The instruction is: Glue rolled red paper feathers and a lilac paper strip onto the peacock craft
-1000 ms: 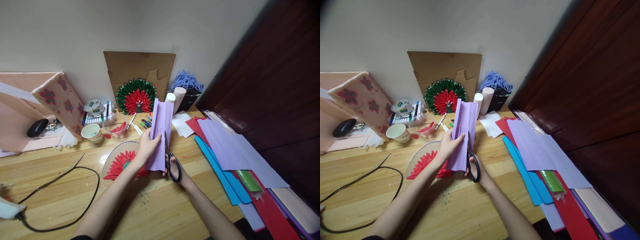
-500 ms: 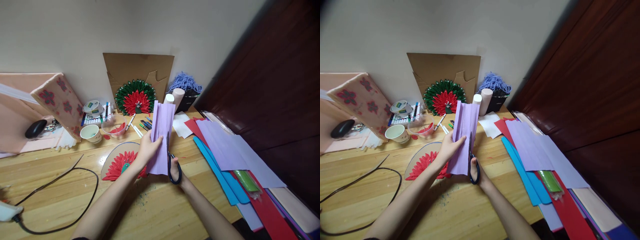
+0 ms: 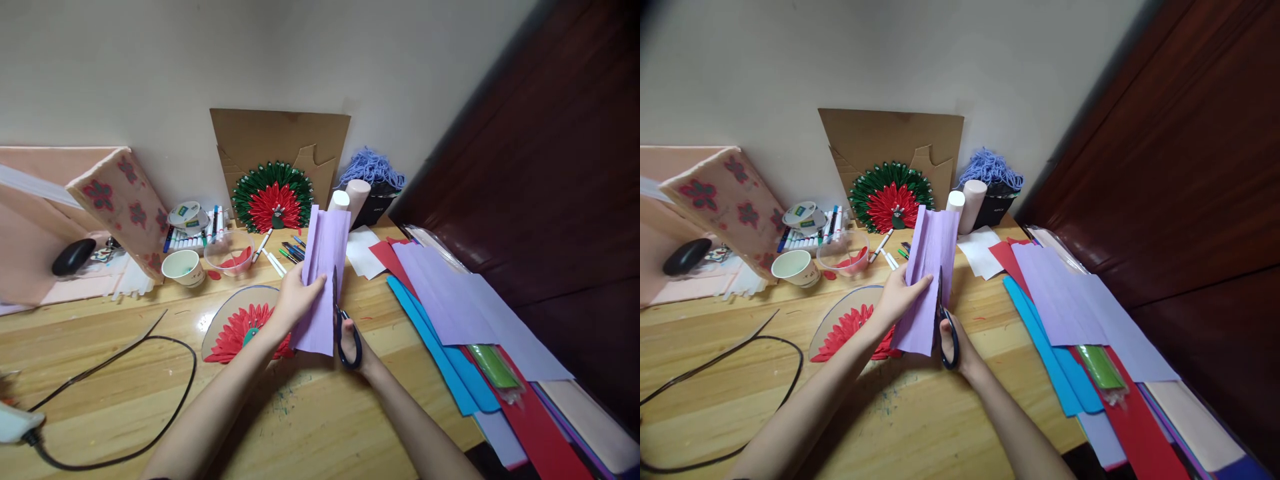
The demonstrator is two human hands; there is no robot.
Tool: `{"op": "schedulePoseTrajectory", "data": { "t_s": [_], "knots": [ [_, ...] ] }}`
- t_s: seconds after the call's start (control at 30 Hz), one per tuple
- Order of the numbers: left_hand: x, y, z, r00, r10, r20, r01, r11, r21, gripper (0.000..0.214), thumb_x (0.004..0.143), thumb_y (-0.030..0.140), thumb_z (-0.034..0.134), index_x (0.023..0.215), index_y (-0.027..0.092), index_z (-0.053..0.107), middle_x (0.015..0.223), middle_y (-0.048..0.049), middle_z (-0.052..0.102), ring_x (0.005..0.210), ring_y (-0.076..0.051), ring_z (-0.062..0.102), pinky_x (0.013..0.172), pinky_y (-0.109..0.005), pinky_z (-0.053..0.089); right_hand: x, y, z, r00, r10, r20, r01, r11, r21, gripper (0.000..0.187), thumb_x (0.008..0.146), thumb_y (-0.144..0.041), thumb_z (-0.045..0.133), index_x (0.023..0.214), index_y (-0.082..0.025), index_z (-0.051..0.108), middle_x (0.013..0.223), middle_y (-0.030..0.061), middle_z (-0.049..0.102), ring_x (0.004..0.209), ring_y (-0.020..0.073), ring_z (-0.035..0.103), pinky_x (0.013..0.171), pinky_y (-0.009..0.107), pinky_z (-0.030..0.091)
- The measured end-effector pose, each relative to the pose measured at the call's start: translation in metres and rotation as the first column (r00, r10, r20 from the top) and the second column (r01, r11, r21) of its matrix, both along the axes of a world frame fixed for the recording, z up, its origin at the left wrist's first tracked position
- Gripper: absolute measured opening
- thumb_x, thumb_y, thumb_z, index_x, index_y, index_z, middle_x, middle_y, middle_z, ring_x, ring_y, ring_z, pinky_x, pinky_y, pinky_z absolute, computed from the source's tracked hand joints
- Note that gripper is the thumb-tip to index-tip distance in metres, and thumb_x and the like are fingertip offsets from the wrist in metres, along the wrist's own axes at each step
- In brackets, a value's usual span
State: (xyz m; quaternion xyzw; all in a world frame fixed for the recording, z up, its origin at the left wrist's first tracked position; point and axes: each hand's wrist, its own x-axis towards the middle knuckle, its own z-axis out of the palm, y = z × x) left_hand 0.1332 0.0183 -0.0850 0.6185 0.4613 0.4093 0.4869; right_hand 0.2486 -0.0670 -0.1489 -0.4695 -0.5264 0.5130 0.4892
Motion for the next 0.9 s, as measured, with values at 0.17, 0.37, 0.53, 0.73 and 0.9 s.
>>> {"op": "schedulePoseTrajectory", "data": {
  "t_s": [0.17, 0.37, 0.53, 0.73, 0.9],
  "knots": [
    [-0.001, 0.000, 0.002, 1.000, -0.011, -0.001, 0.011, 1.000, -0.012, 0.027, 0.072, 0.028, 0.062, 0.093, 0.011, 0.064, 0.092, -0.0090, 0.069, 0.085, -0.023, 0.064, 0.076, -0.032, 0.050, 0.000, -0.001, -0.002, 0.999, -0.014, 0.031, 0.013, 1.000, 0.026, 0.084, 0.069, -0.082, 0.025, 0.114, -0.017, 0.056, 0.109, 0.0160, 0.063, 0.108, 0.0305, 0.056, 0.092, 0.042, 0.044],
    [-0.003, 0.001, 0.004, 1.000, -0.014, 0.019, 0.015, 0.999, -0.039, 0.029, 0.071, 0.028, 0.062, 0.094, 0.011, 0.063, 0.089, -0.0085, 0.070, 0.082, -0.022, 0.064, 0.073, -0.031, 0.050, 0.002, 0.000, 0.003, 0.999, 0.007, -0.032, -0.008, 1.000, -0.023, 0.090, 0.063, -0.086, 0.022, 0.105, -0.015, 0.058, 0.084, 0.0133, 0.066, 0.078, 0.0264, 0.064, 0.067, 0.036, 0.052],
    [-0.003, 0.000, 0.005, 0.999, -0.050, -0.002, 0.050, 0.998, -0.050, 0.029, 0.070, 0.027, 0.063, 0.093, 0.010, 0.063, 0.091, -0.0099, 0.069, 0.083, -0.023, 0.064, 0.073, -0.031, 0.050, 0.003, 0.001, -0.004, 1.000, -0.022, -0.011, 0.022, 0.998, -0.056, 0.079, 0.060, -0.088, 0.023, 0.069, -0.017, 0.055, 0.050, 0.0014, 0.051, 0.041, 0.0128, 0.049, 0.040, 0.024, 0.042],
    [-0.004, 0.001, 0.008, 0.999, -0.045, 0.023, 0.046, 0.996, -0.073, 0.030, 0.070, 0.028, 0.062, 0.094, 0.010, 0.063, 0.093, -0.0104, 0.069, 0.083, -0.023, 0.064, 0.073, -0.032, 0.050, 0.002, 0.001, -0.012, 0.993, -0.114, -0.008, 0.113, 0.989, -0.094, 0.068, 0.060, -0.086, 0.035, 0.064, -0.020, 0.047, 0.038, -0.0056, 0.040, 0.032, 0.0093, 0.038, 0.034, 0.022, 0.034],
    [-0.005, 0.001, 0.011, 0.998, -0.044, 0.039, 0.049, 0.991, -0.121, 0.031, 0.067, 0.028, 0.065, 0.092, 0.009, 0.063, 0.089, -0.0097, 0.070, 0.081, -0.024, 0.064, 0.071, -0.031, 0.051, 0.001, 0.002, -0.007, 0.998, -0.044, 0.039, 0.045, 0.999, -0.025, 0.071, 0.062, -0.087, 0.023, 0.056, -0.019, 0.044, 0.043, -0.0005, 0.045, 0.038, 0.0110, 0.045, 0.039, 0.023, 0.036]
  ]
}}
